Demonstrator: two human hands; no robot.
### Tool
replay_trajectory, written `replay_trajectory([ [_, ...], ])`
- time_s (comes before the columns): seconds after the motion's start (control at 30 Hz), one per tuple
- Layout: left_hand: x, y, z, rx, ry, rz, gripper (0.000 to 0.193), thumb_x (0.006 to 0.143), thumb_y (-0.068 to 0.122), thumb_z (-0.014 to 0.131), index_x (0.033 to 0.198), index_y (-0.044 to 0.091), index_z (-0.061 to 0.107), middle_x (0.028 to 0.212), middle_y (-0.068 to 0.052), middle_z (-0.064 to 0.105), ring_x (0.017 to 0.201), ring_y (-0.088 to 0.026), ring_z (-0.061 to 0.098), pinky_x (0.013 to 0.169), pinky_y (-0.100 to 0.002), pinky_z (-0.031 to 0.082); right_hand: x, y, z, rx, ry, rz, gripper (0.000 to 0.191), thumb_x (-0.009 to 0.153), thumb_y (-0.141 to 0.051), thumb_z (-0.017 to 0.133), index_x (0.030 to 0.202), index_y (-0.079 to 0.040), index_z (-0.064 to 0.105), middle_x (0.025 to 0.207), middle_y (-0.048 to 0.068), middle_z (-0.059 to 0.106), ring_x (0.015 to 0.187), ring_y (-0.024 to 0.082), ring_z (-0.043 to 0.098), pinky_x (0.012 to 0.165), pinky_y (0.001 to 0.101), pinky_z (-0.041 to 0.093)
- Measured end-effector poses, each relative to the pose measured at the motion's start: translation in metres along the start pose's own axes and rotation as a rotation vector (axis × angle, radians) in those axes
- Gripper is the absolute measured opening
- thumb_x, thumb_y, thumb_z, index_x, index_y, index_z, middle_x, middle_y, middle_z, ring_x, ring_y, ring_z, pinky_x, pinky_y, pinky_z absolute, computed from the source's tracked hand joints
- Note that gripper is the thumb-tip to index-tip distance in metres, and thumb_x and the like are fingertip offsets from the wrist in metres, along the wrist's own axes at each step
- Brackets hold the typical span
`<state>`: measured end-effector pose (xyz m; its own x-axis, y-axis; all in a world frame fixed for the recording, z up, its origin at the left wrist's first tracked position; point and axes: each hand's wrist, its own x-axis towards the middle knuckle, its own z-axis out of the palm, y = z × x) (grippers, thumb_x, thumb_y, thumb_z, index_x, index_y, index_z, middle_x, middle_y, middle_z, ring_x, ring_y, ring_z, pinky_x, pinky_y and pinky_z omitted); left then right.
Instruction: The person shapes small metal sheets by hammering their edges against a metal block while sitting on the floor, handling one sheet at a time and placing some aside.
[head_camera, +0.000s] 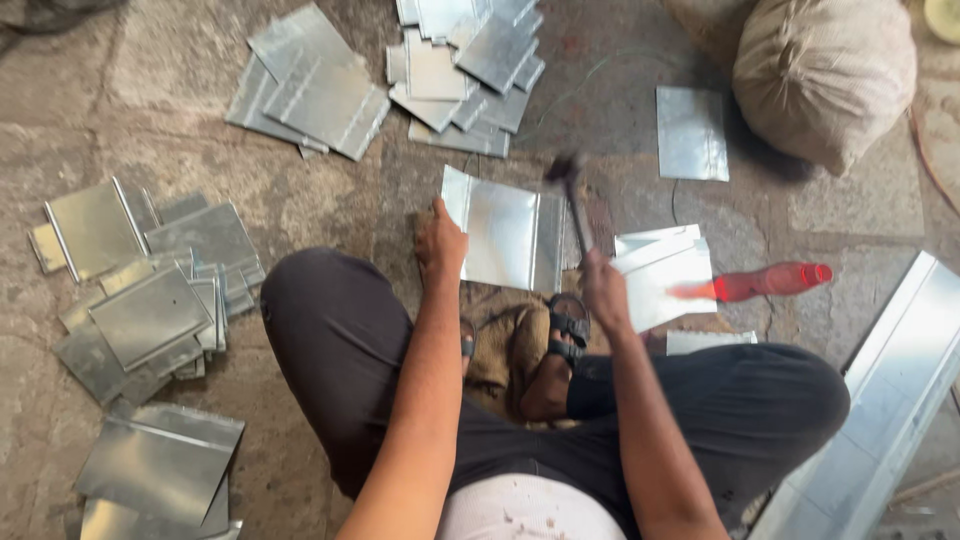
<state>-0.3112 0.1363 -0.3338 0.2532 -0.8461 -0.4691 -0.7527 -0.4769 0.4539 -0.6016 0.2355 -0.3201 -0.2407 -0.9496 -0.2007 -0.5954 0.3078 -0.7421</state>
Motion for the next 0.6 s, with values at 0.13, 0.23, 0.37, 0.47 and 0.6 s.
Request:
replay_trajectory([
  [0.13, 0.006, -0.005, 0.007, 0.017, 0.088, 0.064, 0.073, 0.095, 0.017, 0.066, 0.155, 0.016, 0.027, 0.107, -0.019, 0.074, 0.102, -0.041, 0.072, 0.075, -0.05, 0.063, -0.008, -0.042, -0.036, 0.523, 0.063, -0.18, 0.045, 0.111, -0.045, 0.038, 0.089, -0.011, 0.057, 0.067, -0.002, 0.049, 0.051, 0.008, 0.041, 0.042, 0.0289, 0.033],
  [0.23, 0.01, -0.007, 0.011, 0.016, 0.084, 0.048, 0.074, 0.094, 0.016, 0.067, 0.156, 0.018, 0.027, 0.108, -0.019, 0.074, 0.103, -0.04, 0.073, 0.077, -0.051, 0.062, -0.001, -0.036, -0.023, 0.716, 0.174, -0.396, 0.045, 0.112, -0.048, 0.035, 0.092, -0.013, 0.051, 0.068, -0.004, 0.046, 0.051, 0.004, 0.04, 0.042, 0.0247, 0.031],
  [0.37, 0.009, -0.006, 0.009, 0.023, 0.043, 0.033, 0.072, 0.095, 0.017, 0.066, 0.156, 0.017, 0.027, 0.112, -0.02, 0.073, 0.102, -0.041, 0.072, 0.075, -0.051, 0.063, 0.015, -0.001, 0.014, 0.391, 0.158, -0.239, 0.058, 0.117, -0.051, 0.027, 0.08, -0.01, 0.048, 0.065, 0.0, 0.047, 0.052, 0.009, 0.043, 0.044, 0.0281, 0.031],
  [0.47, 0.007, -0.005, 0.006, 0.005, 0.053, 0.043, 0.076, 0.093, 0.02, 0.069, 0.156, 0.017, 0.027, 0.112, -0.021, 0.072, 0.102, -0.042, 0.071, 0.074, -0.053, 0.062, 0.024, 0.012, 0.011, -0.232, -0.013, -0.279, 0.054, 0.116, -0.048, 0.041, 0.088, -0.007, 0.062, 0.07, 0.005, 0.058, 0.058, 0.013, 0.05, 0.054, 0.0256, 0.037],
  [0.6, 0.01, -0.007, 0.011, 0.007, 0.136, 0.058, 0.076, 0.092, 0.018, 0.07, 0.154, 0.016, 0.028, 0.115, -0.023, 0.07, 0.103, -0.043, 0.07, 0.073, -0.054, 0.061, 0.018, 0.006, -0.007, 0.156, -0.022, 0.179, 0.054, 0.112, -0.048, 0.038, 0.087, -0.008, 0.063, 0.071, 0.004, 0.058, 0.055, 0.013, 0.05, 0.044, 0.0322, 0.041],
])
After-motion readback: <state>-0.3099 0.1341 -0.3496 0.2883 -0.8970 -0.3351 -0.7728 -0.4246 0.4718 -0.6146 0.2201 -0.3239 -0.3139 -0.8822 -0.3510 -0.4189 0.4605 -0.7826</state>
